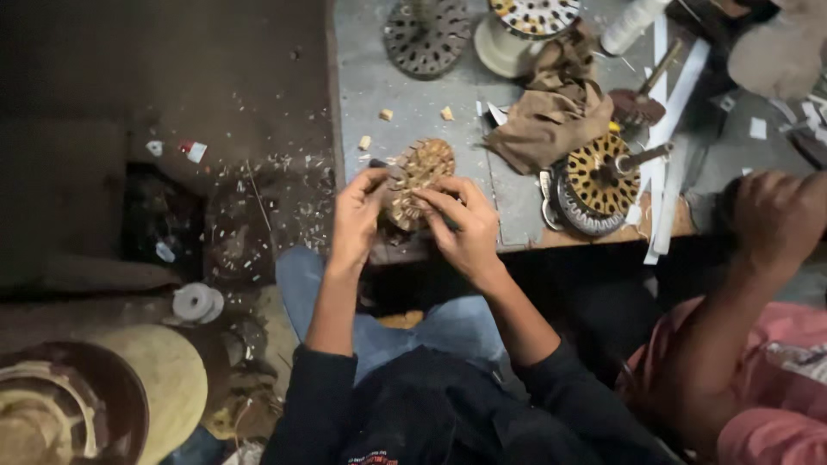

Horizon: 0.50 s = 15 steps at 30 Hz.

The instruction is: The person uses a screwdriver to adjust small components on a circular electrical part, then wipes it with a cloth. They repeat similar adjustments on a second circular component, using a screwdriver to manipulate internal parts.

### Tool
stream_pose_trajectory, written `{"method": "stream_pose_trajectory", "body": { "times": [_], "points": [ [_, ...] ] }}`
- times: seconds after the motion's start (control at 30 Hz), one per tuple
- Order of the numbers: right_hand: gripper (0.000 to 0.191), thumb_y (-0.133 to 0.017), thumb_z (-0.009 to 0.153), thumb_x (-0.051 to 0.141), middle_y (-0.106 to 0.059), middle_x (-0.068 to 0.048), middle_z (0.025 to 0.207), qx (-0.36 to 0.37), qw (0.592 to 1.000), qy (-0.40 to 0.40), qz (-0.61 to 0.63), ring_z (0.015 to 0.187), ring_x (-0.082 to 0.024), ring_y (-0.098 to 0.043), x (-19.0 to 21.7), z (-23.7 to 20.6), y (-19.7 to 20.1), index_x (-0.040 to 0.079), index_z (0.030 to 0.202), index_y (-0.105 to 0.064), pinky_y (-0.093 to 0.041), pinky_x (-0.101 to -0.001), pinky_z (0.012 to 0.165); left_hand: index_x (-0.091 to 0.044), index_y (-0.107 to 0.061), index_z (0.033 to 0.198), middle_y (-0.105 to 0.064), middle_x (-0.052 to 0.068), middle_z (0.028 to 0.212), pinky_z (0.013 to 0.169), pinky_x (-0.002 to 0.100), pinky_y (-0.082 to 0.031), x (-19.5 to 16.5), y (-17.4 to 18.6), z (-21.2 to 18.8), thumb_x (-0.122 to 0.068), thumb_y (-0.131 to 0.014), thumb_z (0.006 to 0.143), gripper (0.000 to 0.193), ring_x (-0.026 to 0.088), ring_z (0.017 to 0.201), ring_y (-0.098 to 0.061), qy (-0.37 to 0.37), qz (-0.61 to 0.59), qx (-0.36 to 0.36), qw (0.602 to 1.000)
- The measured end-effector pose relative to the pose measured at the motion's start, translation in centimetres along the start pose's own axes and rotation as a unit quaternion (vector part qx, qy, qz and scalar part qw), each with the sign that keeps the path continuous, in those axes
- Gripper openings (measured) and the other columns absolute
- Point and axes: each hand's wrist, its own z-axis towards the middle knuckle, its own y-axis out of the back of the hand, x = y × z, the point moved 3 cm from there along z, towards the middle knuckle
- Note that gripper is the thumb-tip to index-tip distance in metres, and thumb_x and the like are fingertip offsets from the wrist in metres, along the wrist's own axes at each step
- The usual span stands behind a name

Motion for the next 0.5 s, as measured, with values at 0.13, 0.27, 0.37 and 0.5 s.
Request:
{"method": "stream_pose_trajectory", "body": {
  "times": [0.13, 0.27, 0.37, 0.5],
  "points": [
    [0.021, -0.074, 0.094, 0.002, -0.066, -0.009, 0.102, -0.054, 0.991, -0.091, 0.082, 0.090, -0.020, -0.066, -0.9, -0.4, 0.2, 0.006, 0.115, -0.077, -0.054, -0.0308, 0.081, -0.005, -0.053, 0.134, -0.063, 0.011, 0.128, 0.089, 0.032, -0.055, -4.9, 0.0, 0.8, -0.014, -0.052, 0.109, 0.026, 0.020, 0.110, -0.068, -0.026, -0.070, -0.092, 0.993],
    [0.019, -0.070, 0.099, 0.009, -0.070, -0.010, 0.102, -0.045, 0.977, -0.195, 0.073, 0.092, -0.019, -0.067, -2.0, -1.5, 1.9, 0.004, 0.116, -0.074, -0.052, -0.0298, 0.083, -0.003, -0.044, 0.147, -0.049, 0.006, 0.151, 0.104, 0.035, -0.050, -7.7, -0.8, -0.9, -0.009, -0.056, 0.103, 0.046, 0.020, 0.130, -0.059, -0.093, -0.026, -0.053, 0.994],
    [0.025, -0.066, 0.100, 0.011, -0.068, -0.011, 0.103, -0.017, 0.974, -0.212, 0.074, 0.094, -0.020, -0.064, -2.5, -2.7, 3.2, 0.003, 0.123, -0.070, -0.050, -0.0300, 0.087, 0.005, -0.048, 0.148, -0.055, 0.012, 0.147, 0.114, 0.036, -0.048, -7.8, -1.7, -2.5, -0.005, -0.065, 0.101, 0.051, 0.022, 0.134, -0.057, -0.142, 0.028, 0.040, 0.989],
    [0.028, -0.059, 0.105, 0.006, -0.067, -0.012, 0.107, -0.007, 0.977, -0.198, 0.084, 0.098, -0.021, -0.063, -3.1, -3.7, 3.8, 0.003, 0.131, -0.067, -0.049, -0.0297, 0.092, 0.009, -0.056, 0.137, -0.068, 0.014, 0.124, 0.096, 0.031, -0.057, -6.1, -1.9, -3.0, 0.001, -0.076, 0.092, 0.051, 0.019, 0.111, -0.067, -0.028, 0.028, -0.018, 0.999]
  ]
}}
